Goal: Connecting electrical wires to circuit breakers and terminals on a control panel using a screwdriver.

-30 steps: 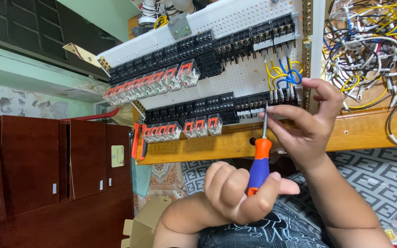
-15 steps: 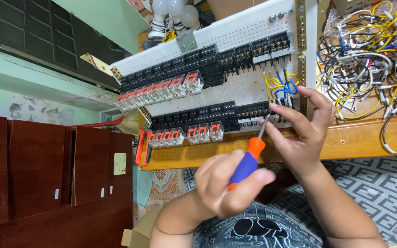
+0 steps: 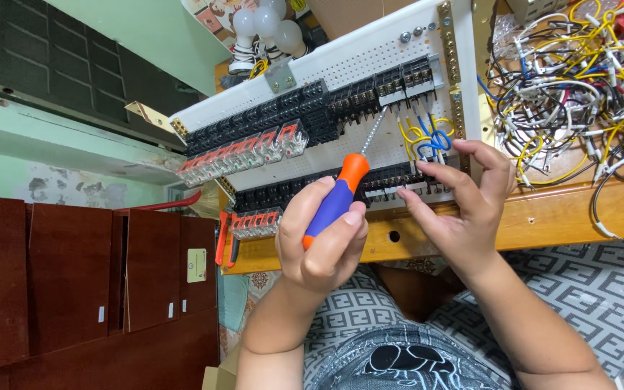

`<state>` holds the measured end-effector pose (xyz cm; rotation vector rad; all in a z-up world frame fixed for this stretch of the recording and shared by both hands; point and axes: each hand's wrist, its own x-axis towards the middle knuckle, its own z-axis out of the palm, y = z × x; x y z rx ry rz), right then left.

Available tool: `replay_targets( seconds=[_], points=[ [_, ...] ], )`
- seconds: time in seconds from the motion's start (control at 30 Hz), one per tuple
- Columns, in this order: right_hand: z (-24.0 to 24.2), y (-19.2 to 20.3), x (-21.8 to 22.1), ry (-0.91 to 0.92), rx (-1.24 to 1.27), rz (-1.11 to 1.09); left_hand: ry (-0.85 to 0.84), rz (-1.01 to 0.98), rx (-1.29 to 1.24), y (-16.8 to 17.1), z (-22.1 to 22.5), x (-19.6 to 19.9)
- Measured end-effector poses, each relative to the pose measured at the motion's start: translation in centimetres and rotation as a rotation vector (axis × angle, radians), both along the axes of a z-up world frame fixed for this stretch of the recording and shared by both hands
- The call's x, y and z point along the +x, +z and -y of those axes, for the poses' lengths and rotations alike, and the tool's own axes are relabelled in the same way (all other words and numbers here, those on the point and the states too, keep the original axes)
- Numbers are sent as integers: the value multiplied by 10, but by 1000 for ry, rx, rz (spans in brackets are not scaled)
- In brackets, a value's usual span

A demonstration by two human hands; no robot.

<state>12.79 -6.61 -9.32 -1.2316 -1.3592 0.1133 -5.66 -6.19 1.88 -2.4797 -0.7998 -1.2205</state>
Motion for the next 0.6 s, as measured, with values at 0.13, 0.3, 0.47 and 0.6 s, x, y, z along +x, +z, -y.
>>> replay_targets(
  seconds=[0.13, 0.3, 0.47, 0.6],
  points=[
    [0, 2, 1, 0, -3, 6, 52, -53, 83, 6, -1, 8],
    [1, 2, 0, -1, -10, 4, 57, -152, 68, 29, 3, 22],
    [1, 3, 1, 5, -17, -5, 119, -273, 57, 51, 7, 23],
    [1, 3, 0, 6, -7, -4, 228, -416, 173, 68, 8, 25]
  ],
)
